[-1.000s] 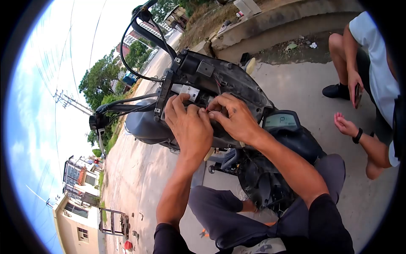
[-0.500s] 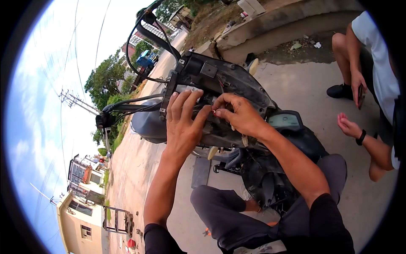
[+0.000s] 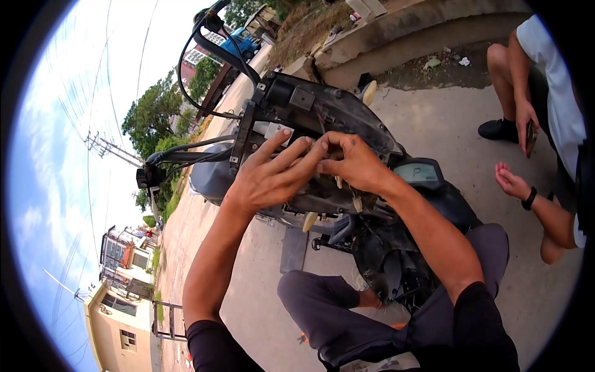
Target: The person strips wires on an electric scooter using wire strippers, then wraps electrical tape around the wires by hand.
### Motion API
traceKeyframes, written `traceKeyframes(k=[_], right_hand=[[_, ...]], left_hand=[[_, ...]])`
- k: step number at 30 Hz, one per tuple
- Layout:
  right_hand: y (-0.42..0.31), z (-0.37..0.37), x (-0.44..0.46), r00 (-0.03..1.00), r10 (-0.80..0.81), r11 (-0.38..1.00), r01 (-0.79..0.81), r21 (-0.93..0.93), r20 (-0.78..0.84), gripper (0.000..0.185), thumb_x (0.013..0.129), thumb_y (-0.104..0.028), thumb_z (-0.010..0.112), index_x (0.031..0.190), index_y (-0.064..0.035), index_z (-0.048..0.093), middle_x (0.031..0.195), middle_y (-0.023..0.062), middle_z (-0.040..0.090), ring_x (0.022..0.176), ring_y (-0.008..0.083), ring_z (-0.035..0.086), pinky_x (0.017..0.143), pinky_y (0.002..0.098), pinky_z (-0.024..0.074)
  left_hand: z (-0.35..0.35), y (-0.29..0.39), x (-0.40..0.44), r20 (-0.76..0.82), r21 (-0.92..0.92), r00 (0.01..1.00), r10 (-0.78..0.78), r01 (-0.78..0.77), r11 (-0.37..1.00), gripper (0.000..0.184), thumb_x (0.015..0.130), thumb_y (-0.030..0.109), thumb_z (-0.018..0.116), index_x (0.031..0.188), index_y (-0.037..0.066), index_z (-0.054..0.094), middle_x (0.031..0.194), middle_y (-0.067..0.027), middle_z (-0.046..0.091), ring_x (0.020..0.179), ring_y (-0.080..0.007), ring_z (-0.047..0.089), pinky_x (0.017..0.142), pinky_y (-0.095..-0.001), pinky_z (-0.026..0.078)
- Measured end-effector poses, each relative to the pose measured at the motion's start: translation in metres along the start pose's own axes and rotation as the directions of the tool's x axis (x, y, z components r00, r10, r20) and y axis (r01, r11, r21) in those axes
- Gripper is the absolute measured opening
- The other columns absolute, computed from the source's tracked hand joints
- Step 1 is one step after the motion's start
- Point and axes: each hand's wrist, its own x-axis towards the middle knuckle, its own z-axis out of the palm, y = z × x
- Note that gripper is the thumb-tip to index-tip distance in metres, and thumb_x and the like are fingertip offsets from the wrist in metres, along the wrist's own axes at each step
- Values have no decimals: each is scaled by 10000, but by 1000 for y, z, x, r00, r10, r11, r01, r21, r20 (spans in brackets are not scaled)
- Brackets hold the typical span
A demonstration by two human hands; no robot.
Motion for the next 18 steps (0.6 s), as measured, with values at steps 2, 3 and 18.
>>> traceKeyframes(k=[2, 3, 18], right_hand=[[-1, -1, 0, 1000, -18, 1000, 17, -17, -12, 220, 928, -17, 795, 1132, -2, 713, 894, -24, 628, 733, 52, 590, 640, 254, 487], [-3, -1, 0, 1000, -26, 999, 25, -26, -17, 215, 932, -11, 788, 1133, 0, 711, 898, -23, 632, 731, 50, 597, 640, 253, 491], [-17, 4, -7, 988, 80, 994, -70, 80, -132, 106, 1009, -61, 722, 1096, -3, 700, 815, 15, 689, 682, 73, 634, 584, 275, 523]], left_hand=[[3, 0, 0, 2, -3, 1000, 2, -2, 1000, 350, 881, 141, 807, 1212, 36, 769, 1469, -8, 627, 1296, -194, 637, 1175, -477, 497], [4, 1, 1, 13, 1, 1000, -5, 5, 1000, 324, 877, 130, 798, 1184, 29, 769, 1479, -16, 618, 1316, -202, 624, 1193, -479, 480], [14, 64, 26, 181, -124, 477, -860, 879, 461, 146, 860, 112, 699, 813, -19, 740, 1499, -139, 551, 1475, -405, 393, 1217, -550, 312]])
